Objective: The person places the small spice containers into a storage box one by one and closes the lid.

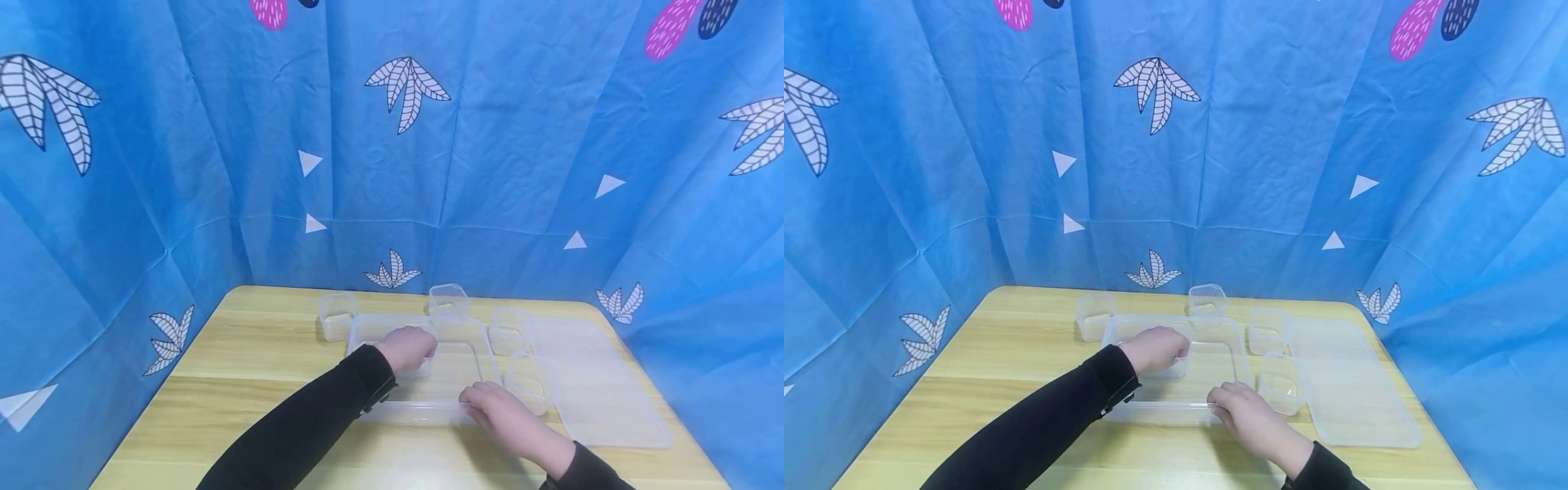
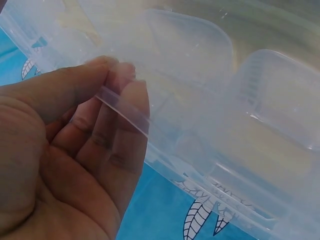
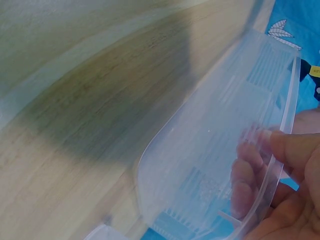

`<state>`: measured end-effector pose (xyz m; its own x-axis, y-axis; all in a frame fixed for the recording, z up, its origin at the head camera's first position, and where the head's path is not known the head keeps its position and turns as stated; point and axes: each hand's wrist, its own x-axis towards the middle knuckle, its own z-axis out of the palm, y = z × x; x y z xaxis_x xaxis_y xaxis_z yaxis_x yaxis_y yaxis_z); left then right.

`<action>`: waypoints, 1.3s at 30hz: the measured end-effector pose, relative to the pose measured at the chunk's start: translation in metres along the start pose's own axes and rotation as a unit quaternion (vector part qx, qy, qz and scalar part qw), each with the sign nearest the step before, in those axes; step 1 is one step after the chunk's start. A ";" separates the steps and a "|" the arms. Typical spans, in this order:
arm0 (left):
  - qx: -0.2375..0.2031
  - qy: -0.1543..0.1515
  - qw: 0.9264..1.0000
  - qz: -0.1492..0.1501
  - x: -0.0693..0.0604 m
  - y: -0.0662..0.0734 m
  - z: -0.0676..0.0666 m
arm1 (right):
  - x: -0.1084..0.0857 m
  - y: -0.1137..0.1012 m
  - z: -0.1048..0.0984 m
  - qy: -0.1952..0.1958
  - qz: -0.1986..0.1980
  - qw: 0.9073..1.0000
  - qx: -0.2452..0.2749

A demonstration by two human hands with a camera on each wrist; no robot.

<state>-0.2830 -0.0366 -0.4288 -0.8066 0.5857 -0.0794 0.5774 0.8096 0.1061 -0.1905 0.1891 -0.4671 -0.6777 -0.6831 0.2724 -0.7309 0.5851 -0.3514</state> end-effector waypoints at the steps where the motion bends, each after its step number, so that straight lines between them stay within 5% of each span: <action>1: 0.003 0.000 1.000 -0.001 0.001 0.000 0.001 | 0.000 0.000 0.000 -0.002 0.001 1.000 0.000; 29: 0.030 0.009 0.999 -0.026 -0.003 0.008 -0.002 | 0.000 0.000 0.000 0.007 -0.009 1.000 0.006; 39: 0.028 -0.008 0.999 -0.043 -0.003 0.009 -0.003 | 0.000 0.000 0.000 0.001 -0.005 1.000 0.010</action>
<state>-0.2756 -0.0312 -0.4249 -0.8511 0.5149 -0.1024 0.5134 0.8571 0.0426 -0.1907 0.1892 -0.4676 -0.6701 -0.6882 0.2782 -0.7364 0.5693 -0.3654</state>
